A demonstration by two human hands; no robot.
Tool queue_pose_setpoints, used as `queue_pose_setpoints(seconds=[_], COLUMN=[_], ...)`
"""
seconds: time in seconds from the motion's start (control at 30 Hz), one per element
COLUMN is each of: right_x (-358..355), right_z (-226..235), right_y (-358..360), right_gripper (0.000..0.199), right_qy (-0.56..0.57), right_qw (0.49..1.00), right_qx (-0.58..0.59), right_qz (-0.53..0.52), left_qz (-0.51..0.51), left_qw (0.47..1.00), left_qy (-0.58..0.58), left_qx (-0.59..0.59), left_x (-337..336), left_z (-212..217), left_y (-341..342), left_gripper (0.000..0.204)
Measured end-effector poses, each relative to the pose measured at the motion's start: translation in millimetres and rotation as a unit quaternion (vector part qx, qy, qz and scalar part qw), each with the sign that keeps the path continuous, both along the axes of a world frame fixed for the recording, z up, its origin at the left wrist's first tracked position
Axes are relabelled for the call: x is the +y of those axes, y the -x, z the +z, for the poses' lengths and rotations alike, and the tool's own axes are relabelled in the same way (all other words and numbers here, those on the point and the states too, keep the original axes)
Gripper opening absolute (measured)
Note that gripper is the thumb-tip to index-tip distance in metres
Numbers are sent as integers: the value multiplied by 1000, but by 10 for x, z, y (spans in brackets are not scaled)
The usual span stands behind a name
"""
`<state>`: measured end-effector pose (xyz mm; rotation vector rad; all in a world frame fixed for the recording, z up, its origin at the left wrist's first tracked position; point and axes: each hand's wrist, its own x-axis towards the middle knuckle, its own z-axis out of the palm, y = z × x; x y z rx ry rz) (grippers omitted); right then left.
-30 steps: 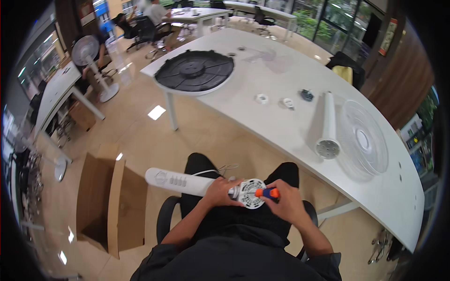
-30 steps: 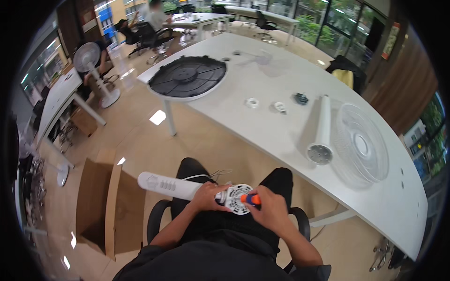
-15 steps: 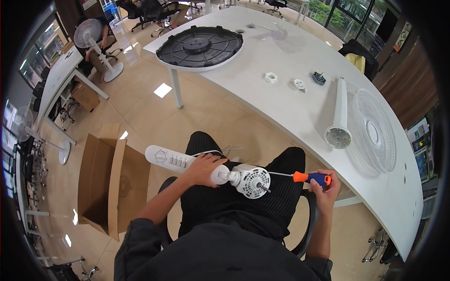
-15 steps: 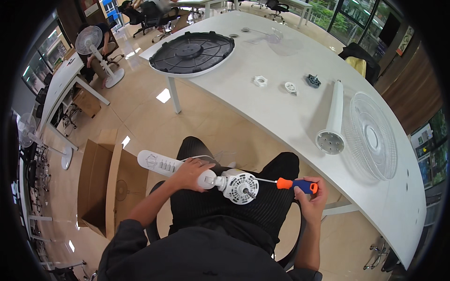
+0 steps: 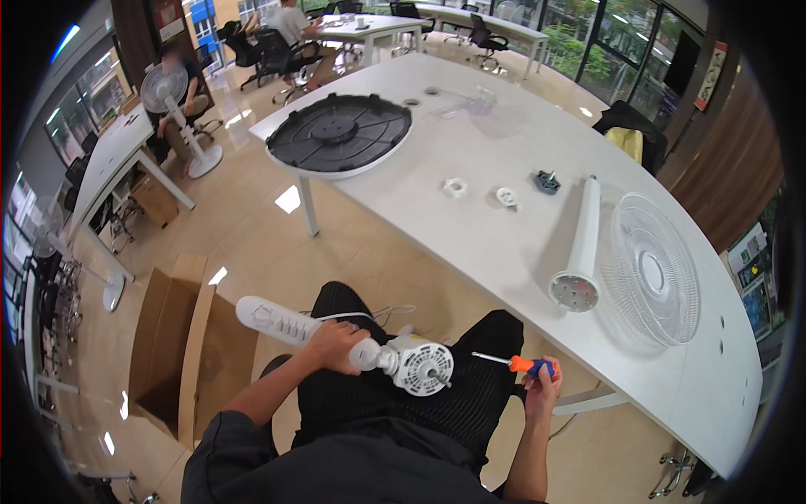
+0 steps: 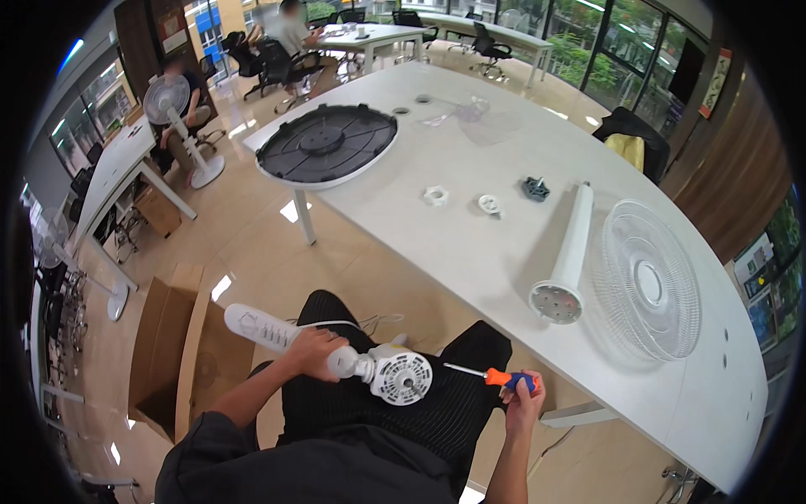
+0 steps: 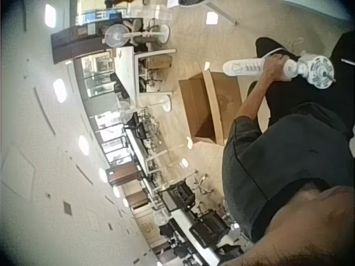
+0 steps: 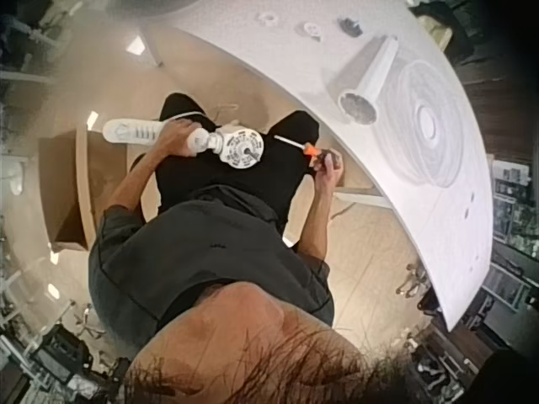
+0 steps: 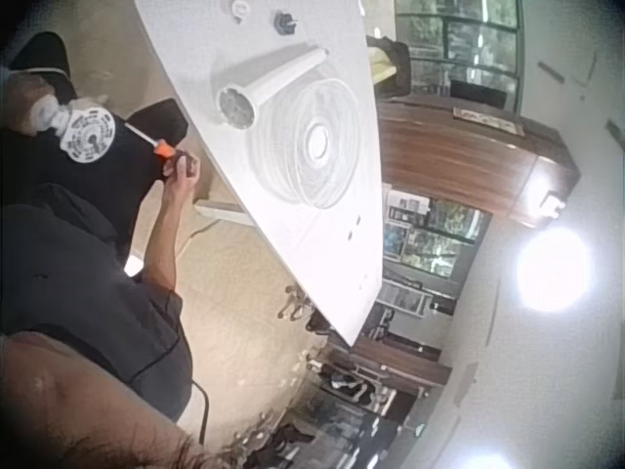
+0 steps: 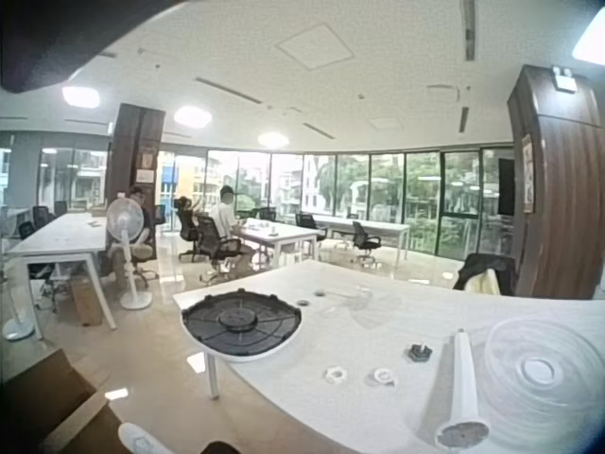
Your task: Assembling the motor housing and internal components of a stand fan.
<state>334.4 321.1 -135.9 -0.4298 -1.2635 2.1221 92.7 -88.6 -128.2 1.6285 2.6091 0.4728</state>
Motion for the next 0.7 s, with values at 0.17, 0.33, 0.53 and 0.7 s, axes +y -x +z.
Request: queue_pose_setpoints(seconds=[0.17, 0.33, 0.53, 0.7], right_x=[12, 24, 22, 12], right_z=[-39, -26, 45, 103], right_y=[-41, -91, -37, 20], right_gripper=[26, 23, 23, 23], right_qy=[31, 51, 49, 46], right_qw=[999, 998, 999, 999], right_qx=[-5, 2, 9, 15], right_qz=[-29, -29, -20, -2], left_qz=[28, 91, 230, 253], left_qw=[992, 982, 954, 930], left_qy=[21, -3, -104, -169], left_qx=[122, 165, 164, 204], left_x=[14, 65, 17, 62], left_z=[243, 475, 998, 1478], left_y=[-11, 11, 129, 370], left_gripper=[70, 66, 70, 67])
